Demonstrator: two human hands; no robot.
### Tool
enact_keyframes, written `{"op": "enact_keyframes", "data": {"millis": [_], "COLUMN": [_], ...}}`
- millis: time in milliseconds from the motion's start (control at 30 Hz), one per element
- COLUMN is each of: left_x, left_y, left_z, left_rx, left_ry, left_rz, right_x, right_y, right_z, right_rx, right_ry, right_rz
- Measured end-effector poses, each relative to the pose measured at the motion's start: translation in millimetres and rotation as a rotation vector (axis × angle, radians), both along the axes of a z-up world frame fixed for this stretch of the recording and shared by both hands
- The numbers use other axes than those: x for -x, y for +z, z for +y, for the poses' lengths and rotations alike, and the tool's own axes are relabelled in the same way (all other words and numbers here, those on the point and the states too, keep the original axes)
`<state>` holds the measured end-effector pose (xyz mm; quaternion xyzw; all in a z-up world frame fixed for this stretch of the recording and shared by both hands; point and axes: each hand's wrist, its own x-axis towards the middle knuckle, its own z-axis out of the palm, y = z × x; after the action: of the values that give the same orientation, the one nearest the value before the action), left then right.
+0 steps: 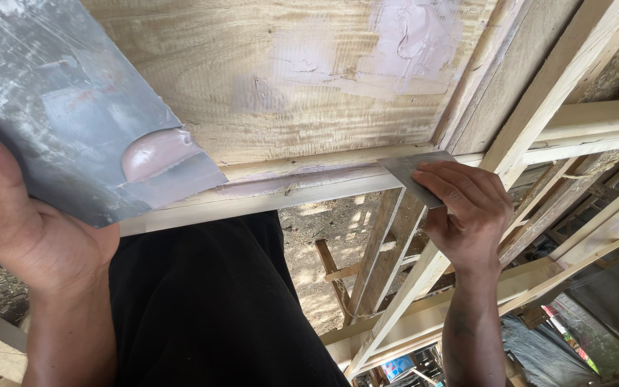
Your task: The person scoops pink wood filler from a container using a putty knife and applies it to a wooden door frame. They spread the filler into the grooves and joints of the frame, smoothing the surface with the knife.
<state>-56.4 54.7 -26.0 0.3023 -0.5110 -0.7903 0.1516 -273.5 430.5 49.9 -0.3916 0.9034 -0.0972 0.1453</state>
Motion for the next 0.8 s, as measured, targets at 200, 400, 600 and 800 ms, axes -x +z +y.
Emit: {"op": "enact_keyframes", "data": {"millis": [200, 400, 600, 800], "left_x": [15, 17, 23, 33], "left_y": [4, -2, 2, 8], "left_z": [2, 6, 6, 4], "left_rx": [0.020, 0.013, -0.044, 0.024], "left_ry": [-0.005, -0.022, -0.008, -0.037], "left_rz": [-0.047, -0.047, -0.025, -0.055], "right_x": [-16, -23, 5, 7], "right_y": [-14, -3, 16, 8], "right_z": [17, 17, 18, -10], "right_rx": [-0.050, -0.068, -0.014, -0.079], "right_ry": [0.033, -0.008, -0.056, -0.013], "right_rz": [0.007, -0.033, -0.057, -0.064]}}
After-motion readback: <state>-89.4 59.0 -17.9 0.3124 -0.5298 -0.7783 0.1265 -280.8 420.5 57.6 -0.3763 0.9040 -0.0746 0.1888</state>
